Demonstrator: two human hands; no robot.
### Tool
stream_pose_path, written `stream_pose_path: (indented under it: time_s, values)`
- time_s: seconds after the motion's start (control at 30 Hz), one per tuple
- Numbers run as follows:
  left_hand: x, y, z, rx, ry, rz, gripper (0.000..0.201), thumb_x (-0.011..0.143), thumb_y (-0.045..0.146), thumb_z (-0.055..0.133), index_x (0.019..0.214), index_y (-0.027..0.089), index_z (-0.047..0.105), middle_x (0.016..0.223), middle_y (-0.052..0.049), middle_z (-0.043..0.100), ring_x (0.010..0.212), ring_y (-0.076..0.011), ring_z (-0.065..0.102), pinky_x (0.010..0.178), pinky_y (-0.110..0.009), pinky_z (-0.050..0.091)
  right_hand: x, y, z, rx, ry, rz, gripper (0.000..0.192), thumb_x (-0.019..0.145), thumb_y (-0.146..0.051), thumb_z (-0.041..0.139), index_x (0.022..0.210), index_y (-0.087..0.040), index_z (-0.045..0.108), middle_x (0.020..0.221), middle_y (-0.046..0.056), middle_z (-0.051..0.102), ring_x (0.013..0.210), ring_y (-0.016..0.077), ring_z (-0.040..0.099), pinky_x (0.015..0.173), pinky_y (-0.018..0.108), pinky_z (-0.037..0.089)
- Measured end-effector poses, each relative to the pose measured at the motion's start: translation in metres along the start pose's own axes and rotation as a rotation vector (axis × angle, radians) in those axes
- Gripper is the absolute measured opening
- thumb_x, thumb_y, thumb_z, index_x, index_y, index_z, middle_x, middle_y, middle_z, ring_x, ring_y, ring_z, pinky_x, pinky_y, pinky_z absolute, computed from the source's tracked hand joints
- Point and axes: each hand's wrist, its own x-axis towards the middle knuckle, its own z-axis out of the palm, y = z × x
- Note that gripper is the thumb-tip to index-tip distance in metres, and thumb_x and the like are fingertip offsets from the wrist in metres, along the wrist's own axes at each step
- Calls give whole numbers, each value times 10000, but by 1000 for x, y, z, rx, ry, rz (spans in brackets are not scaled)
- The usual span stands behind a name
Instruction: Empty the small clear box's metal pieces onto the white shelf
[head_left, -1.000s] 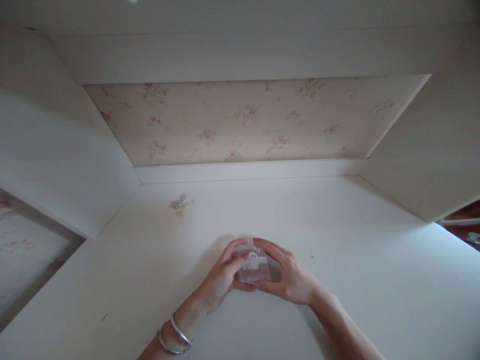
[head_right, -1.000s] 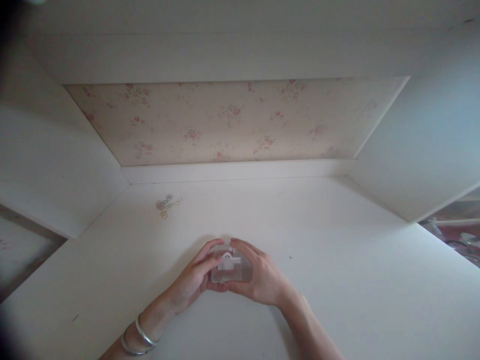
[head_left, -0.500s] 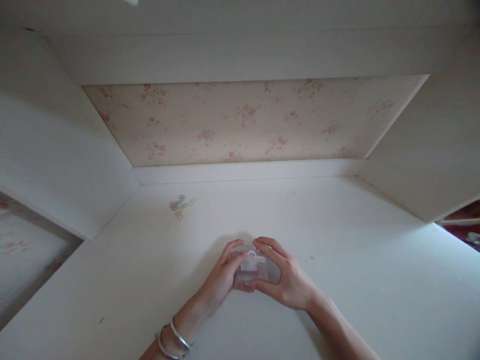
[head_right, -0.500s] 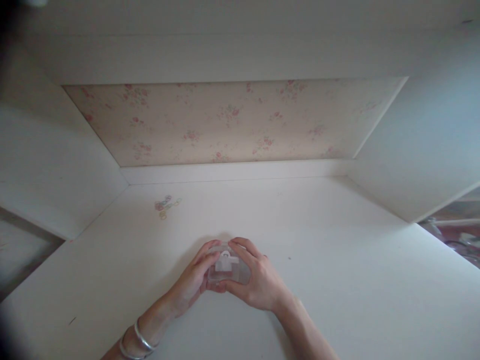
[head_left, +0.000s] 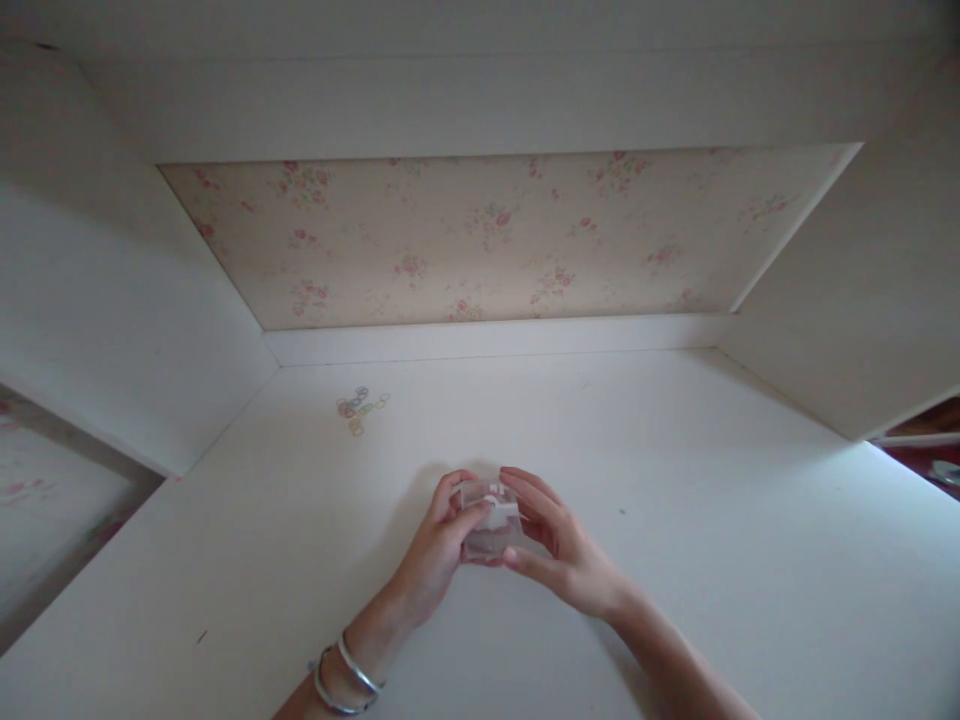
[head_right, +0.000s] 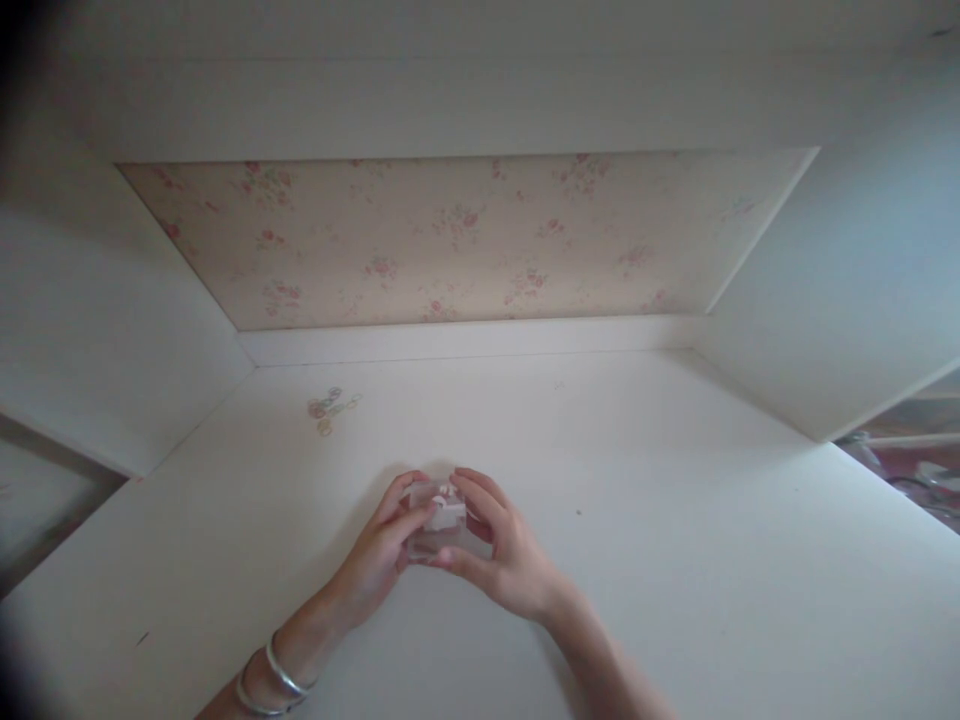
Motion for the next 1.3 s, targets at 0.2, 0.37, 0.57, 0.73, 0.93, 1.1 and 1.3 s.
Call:
stream_pose_path:
  time_s: [0.2,0.37,0.57,0.73,0.93,1.1,1.3]
  values:
    - [-2,0,-1,50,-43,65,377,805,371,607,1100,278,393,1138,-56,554,909,-225,620,597,-324,558,7,-3,3,365,156,233,456,837,-458,561,1208,-193,551,1024,72,669,906,195,632,890,417,485]
    - [-2,-3,0,80,-49,105,415,773,346,654,1081,256,392,1088,-55,566,881,-215,618,600,-311,557,8,-2,5,440,233,213,561,803,-466,601,1311,-282,451,1200,74,597,951,194,626,873,421,498]
    - [-2,-1,2,66,-50,102,435,754,366,677,1084,256,415,1196,-83,534,899,-244,637,605,-342,566,8,4,8,376,274,170,453,791,-482,606,1178,-249,564,1216,79,586,954,200,627,865,389,507]
    - [-1,1,2,29,16,98,484,767,399,661,1145,254,395,1205,-107,541,890,-242,647,649,-367,568,8,0,6,362,180,219,503,797,-477,607,1232,-239,525,1129,74,634,959,199,620,898,398,472]
    - [2,0,-2,-51,21,63,436,825,491,554,1164,249,428,1149,-94,588,865,-229,651,660,-374,565,6,0,3,420,92,291,590,802,-450,618,1321,-229,442,1086,70,644,942,187,616,834,377,497]
    - [5,-2,-5,-105,12,40,432,827,509,539,1168,263,442,1174,-79,582,835,-213,658,670,-370,557,6,1,4,413,101,289,578,800,-434,626,1318,-243,456,1130,59,620,951,165,609,830,337,498]
    - [4,-5,-3,-75,-44,26,498,836,560,488,1247,296,388,1241,-80,536,947,-220,617,724,-368,534,4,-2,0,382,151,365,571,780,-442,640,1294,-238,497,1044,50,647,855,154,618,715,294,532]
